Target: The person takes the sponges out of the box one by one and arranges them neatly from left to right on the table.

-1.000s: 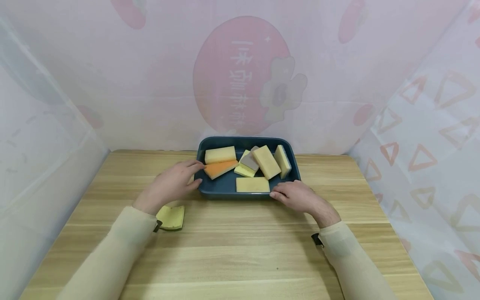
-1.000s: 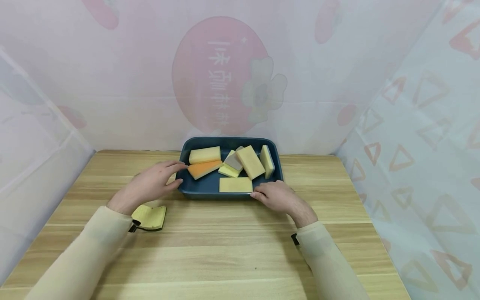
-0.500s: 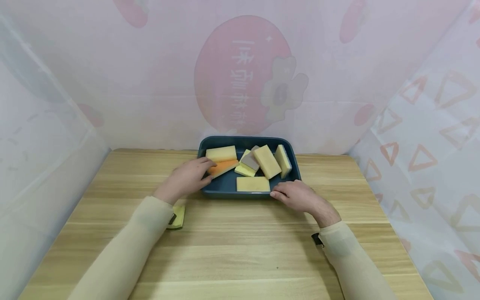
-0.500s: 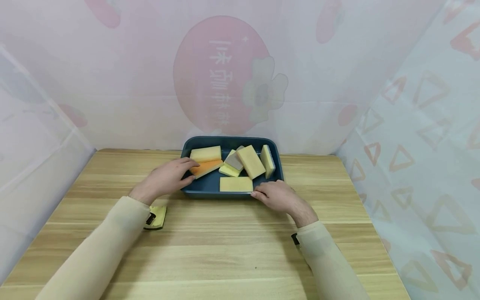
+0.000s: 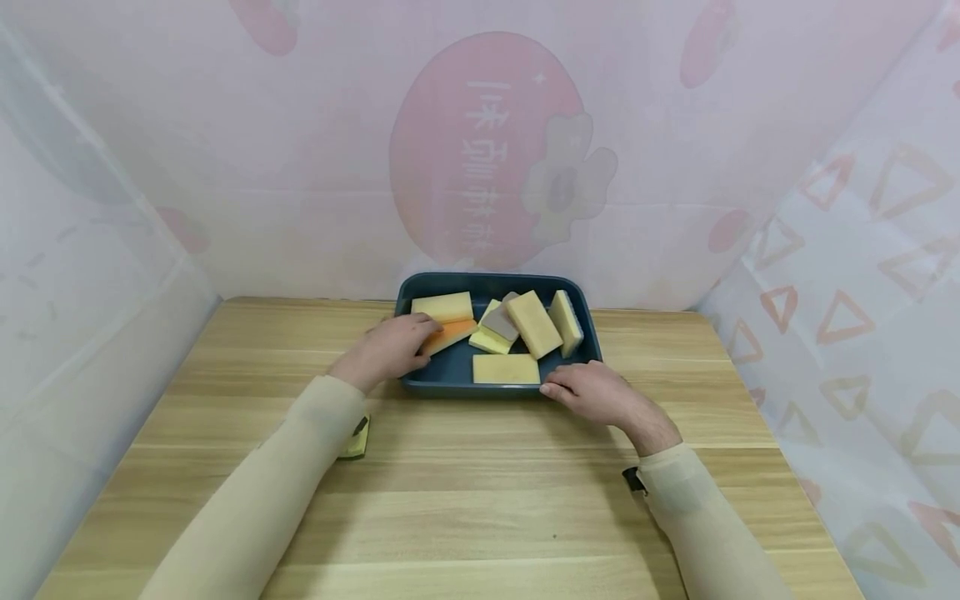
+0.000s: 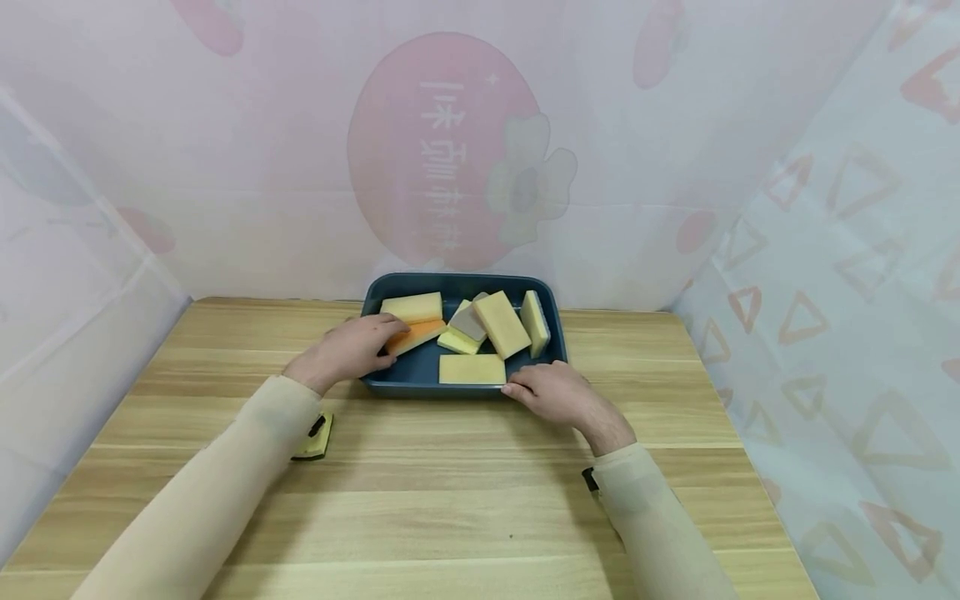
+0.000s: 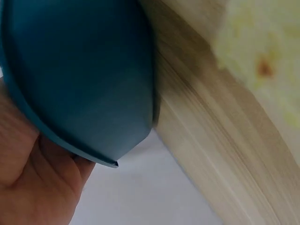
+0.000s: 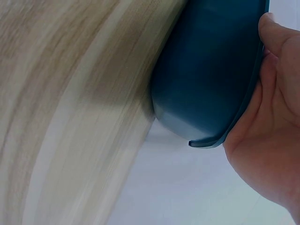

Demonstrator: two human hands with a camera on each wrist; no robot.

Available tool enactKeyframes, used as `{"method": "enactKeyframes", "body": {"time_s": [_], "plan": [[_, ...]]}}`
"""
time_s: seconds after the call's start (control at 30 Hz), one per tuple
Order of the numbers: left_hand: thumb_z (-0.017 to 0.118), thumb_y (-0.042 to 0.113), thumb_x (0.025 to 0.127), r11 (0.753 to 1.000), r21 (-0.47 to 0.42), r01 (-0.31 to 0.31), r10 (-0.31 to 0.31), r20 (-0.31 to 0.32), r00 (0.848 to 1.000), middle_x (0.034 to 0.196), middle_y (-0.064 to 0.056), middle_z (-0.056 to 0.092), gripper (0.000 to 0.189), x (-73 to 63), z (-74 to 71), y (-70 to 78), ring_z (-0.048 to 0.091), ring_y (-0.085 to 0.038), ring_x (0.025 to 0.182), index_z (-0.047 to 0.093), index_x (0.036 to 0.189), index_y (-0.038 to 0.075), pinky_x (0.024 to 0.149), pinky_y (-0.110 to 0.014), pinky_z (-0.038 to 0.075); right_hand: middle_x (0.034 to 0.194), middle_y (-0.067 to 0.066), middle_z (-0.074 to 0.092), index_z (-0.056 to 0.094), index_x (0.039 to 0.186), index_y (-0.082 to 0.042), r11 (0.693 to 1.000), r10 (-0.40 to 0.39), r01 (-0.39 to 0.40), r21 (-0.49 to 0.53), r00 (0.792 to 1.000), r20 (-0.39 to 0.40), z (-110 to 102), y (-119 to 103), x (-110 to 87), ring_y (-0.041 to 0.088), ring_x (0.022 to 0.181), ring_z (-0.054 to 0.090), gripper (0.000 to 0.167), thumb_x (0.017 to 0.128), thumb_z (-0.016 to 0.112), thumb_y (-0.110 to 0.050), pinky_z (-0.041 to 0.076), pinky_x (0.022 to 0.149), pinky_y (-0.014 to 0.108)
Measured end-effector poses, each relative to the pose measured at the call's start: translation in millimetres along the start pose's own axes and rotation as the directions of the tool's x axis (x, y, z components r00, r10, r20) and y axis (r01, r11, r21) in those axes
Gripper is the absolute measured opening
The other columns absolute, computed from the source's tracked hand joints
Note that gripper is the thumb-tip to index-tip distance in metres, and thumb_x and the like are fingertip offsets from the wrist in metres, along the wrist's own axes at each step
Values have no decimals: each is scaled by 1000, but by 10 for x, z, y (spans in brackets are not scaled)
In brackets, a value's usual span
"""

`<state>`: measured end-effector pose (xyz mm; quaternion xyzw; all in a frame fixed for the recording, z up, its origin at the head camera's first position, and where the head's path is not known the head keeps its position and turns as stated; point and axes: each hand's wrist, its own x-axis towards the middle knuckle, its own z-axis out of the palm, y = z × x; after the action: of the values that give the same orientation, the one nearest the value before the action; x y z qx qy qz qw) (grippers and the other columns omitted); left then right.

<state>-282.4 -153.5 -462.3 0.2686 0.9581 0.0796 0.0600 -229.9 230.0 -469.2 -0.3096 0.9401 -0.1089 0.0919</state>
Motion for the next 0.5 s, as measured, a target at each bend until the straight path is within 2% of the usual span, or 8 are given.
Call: {"method": "enactKeyframes", "body": {"time_s": [0.2, 0.5], "plan": [[87, 20, 109, 1000, 14, 5, -5, 6, 1000, 165, -17, 70, 62, 65, 36, -16, 72, -38, 146, 65, 166, 7, 127, -60, 60, 110, -4, 83, 87, 119, -18, 1000, 5, -5, 1, 1000, 4, -8, 14, -10, 13, 99, 74, 33, 124, 61, -37, 61, 100, 53], [87, 20, 109, 999, 27, 18, -18, -16, 1000, 160, -16, 73, 59, 106, 99, -10, 74, -37, 142, 67, 163, 8, 125, -62, 61, 109, -5, 83, 86, 119, -19, 1000, -2, 2, -3, 1000, 3, -1, 23, -18, 14, 100, 75, 32, 124, 61, -37, 61, 101, 53]]}}
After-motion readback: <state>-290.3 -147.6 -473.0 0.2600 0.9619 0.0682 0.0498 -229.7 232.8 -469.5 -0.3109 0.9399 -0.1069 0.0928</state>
